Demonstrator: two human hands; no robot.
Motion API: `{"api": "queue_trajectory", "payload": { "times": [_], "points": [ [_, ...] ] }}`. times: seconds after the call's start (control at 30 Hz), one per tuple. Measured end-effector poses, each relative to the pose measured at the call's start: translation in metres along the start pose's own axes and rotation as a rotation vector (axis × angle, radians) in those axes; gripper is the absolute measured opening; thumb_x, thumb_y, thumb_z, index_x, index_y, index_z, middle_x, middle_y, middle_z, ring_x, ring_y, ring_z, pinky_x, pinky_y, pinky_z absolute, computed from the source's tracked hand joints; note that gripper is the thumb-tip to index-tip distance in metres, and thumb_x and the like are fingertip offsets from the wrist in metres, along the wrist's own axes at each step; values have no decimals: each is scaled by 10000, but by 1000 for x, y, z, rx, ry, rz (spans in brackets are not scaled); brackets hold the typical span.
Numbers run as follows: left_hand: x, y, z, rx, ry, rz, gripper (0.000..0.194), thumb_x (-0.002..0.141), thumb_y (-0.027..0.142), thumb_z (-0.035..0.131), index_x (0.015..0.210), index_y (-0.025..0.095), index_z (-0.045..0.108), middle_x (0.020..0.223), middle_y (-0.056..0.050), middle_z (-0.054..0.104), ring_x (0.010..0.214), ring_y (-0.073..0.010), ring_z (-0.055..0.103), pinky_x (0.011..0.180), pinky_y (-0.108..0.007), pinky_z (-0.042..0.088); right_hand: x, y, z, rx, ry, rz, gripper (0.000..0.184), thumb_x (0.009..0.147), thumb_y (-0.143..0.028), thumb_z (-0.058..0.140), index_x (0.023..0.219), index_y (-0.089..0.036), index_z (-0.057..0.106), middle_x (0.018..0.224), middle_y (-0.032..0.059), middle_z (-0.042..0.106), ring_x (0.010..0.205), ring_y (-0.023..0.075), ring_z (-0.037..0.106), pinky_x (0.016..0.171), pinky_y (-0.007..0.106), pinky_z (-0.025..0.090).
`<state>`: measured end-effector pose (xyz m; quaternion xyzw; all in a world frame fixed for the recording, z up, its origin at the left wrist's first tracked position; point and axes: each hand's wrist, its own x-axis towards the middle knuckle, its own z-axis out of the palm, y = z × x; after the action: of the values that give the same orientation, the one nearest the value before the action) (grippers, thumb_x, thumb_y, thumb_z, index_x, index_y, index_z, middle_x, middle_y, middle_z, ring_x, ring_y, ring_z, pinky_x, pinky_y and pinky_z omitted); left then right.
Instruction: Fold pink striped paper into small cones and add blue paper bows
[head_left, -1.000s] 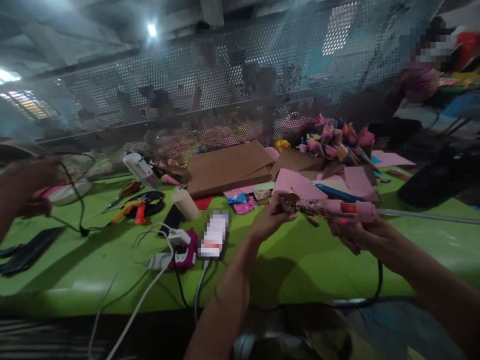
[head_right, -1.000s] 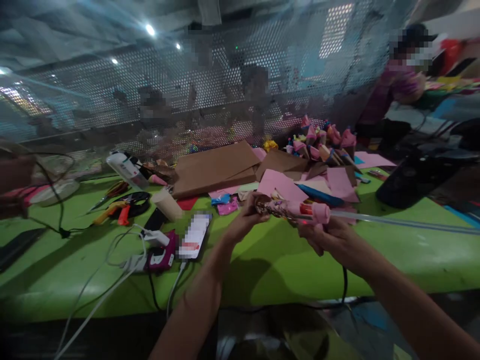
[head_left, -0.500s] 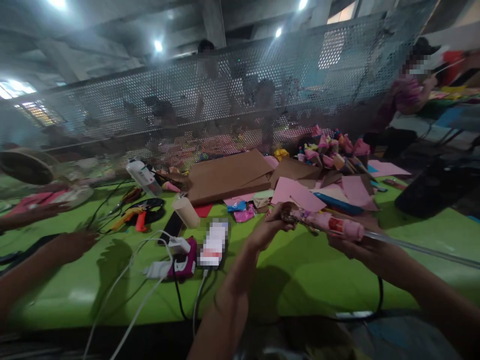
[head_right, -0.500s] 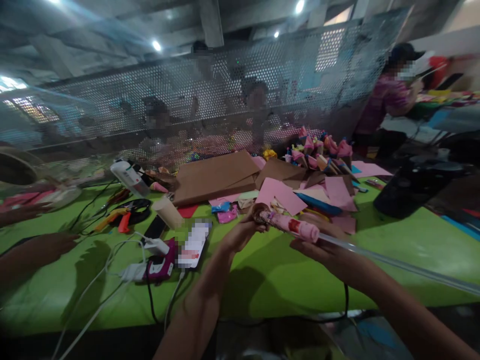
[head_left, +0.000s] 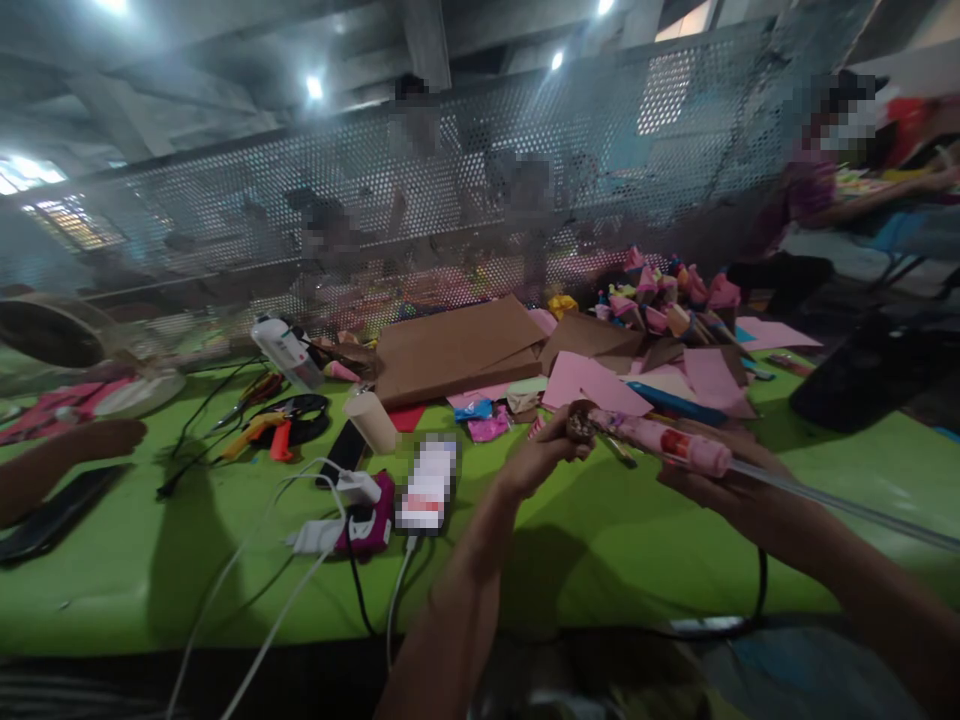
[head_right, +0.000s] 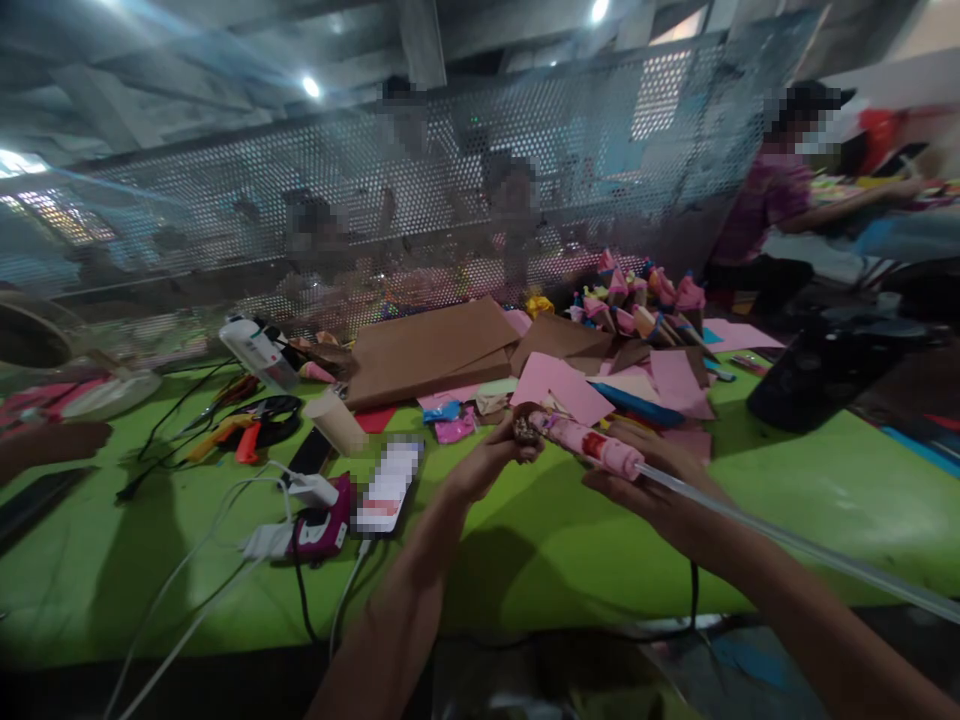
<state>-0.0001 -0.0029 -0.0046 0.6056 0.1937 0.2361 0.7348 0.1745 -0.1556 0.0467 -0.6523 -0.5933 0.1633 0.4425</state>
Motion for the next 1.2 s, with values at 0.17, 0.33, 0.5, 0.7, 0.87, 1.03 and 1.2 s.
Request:
{"api": "queue_trajectory", "payload": {
  "times": [0.17, 0.33, 0.5, 0.7, 0.87, 1.03, 1.2],
  "points": [
    [-3, 7, 2, 22, -12, -35, 682, 696, 194, 645, 1374, 239, 590, 1057, -15, 629, 942, -167, 511, 906, -303, 390, 1, 10, 1, -54, -18, -76, 381, 809, -588, 702, 971, -250, 771, 1032, 76, 799, 959, 314, 739, 795, 385, 597],
    [-6, 10, 3, 38, 3, -58, 737, 709, 209, 646, 1438, 256, 547, 1098, -14, 647, 1004, -187, 518, 971, -331, 371, 1, 16, -1, -58, 64, -74, 414, 794, -604, 722, 1046, -280, 769, 1091, 65, 801, 996, 337, 745, 861, 427, 607],
    [-4, 9, 3, 59, 6, -31, 651, 723, 209, 660, 1370, 268, 612, 1124, -15, 656, 1040, -200, 533, 959, -328, 403, 1, 4, -2, -30, 7, -103, 401, 811, -616, 698, 1003, -274, 778, 1065, 76, 803, 978, 323, 747, 816, 398, 617],
    [-2, 7, 2, 84, 19, -1, 618, 724, 208, 660, 1337, 274, 632, 1137, -23, 651, 964, -187, 517, 908, -313, 421, 2, -7, -3, -49, 1, -145, 345, 813, -576, 698, 966, -277, 776, 1003, 68, 797, 926, 295, 748, 781, 373, 609],
    [-1, 7, 3, 91, 21, 6, 627, 715, 203, 655, 1338, 267, 627, 1122, -20, 644, 974, -188, 517, 937, -323, 419, 1, 0, 0, -70, 35, -85, 416, 795, -602, 698, 1049, -283, 775, 1083, 68, 790, 997, 319, 739, 846, 408, 607],
    [-2, 8, 5, 131, 37, -2, 622, 733, 223, 644, 1353, 266, 608, 1209, -28, 643, 1076, -216, 532, 1009, -360, 411, -1, 15, -1, -129, 69, -9, 406, 785, -572, 708, 1029, -257, 786, 1081, 90, 790, 1007, 336, 731, 908, 431, 588],
    [-2, 9, 5, 184, 28, -5, 603, 759, 251, 621, 1361, 256, 590, 1283, -44, 627, 1156, -240, 522, 1037, -371, 410, -3, 24, -2, -115, 89, -36, 419, 794, -579, 707, 1061, -267, 786, 1113, 94, 786, 1011, 344, 733, 910, 437, 590]
  ]
}}
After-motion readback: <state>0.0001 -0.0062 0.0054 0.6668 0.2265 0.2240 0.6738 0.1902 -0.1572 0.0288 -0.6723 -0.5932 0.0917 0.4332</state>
